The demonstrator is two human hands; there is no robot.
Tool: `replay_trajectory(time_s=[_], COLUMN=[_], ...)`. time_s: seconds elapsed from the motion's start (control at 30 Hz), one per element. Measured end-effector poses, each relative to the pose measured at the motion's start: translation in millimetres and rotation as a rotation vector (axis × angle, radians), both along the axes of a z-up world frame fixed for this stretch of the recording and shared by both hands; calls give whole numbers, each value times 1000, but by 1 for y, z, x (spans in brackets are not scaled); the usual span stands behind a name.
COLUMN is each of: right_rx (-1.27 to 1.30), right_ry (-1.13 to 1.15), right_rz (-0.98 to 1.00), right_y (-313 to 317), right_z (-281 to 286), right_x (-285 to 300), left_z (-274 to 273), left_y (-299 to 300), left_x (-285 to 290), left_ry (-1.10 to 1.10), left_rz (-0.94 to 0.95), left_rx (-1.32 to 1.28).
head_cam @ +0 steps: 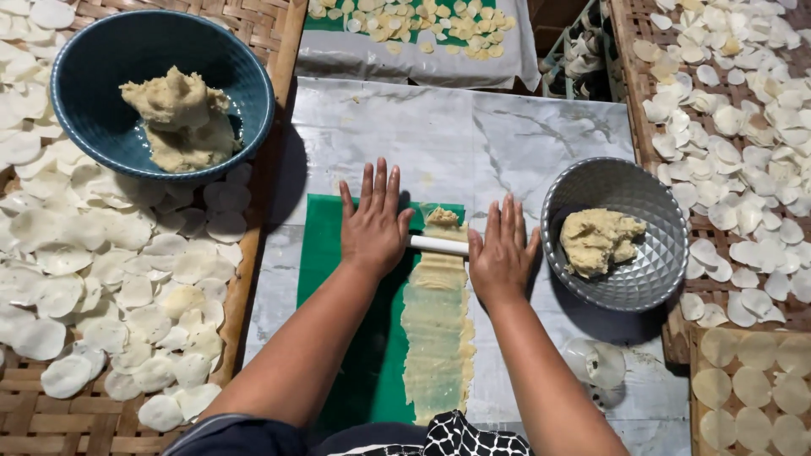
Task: Rolling out small pieces of dough using a rolling pin on a flat surface
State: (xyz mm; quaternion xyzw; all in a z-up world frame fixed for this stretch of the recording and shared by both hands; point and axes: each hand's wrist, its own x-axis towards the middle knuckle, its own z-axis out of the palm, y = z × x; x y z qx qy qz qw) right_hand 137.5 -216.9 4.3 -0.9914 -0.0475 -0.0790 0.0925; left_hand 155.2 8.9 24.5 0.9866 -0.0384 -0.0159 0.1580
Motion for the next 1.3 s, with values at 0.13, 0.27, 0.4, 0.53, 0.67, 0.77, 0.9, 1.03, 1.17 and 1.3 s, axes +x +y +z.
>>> replay_trajectory(time_s=[0.13, 0.27, 0.4, 0.53, 0.67, 0.77, 0.9, 1.03, 1.17, 1.3], right_rx=[49, -46, -47, -51, -19, -41, -70, -66, 5, -15], right_ry=[104, 97, 168, 166, 197, 171, 87, 60, 183, 185], right_rz=[-8, -32, -76, -57, -26, -29, -34, -3, 38, 50], right_y=[0, -4, -2, 3, 3, 2, 0, 2, -2, -6], right_z=[-4, -25, -25, -2, -1, -11, -24, -8, 2, -8], right_x=[-17, 17, 47, 10, -6, 12, 44, 15, -12, 10], left_z=[-9, -26, -29, 1, 7, -6, -17, 6, -2, -9], left_y=[1, 1, 2, 1, 0, 1, 1, 3, 3, 4], left_x=[-13, 18, 50, 17, -1, 14, 48, 21, 0, 20], left_ry=[-23, 63, 188, 135, 125, 160, 155, 98, 38, 72], left_rz=[-25, 8, 34, -2, -27, 0, 22, -9, -45, -23], left_rx=[15, 35, 36, 20, 38, 34, 45, 15, 12, 1])
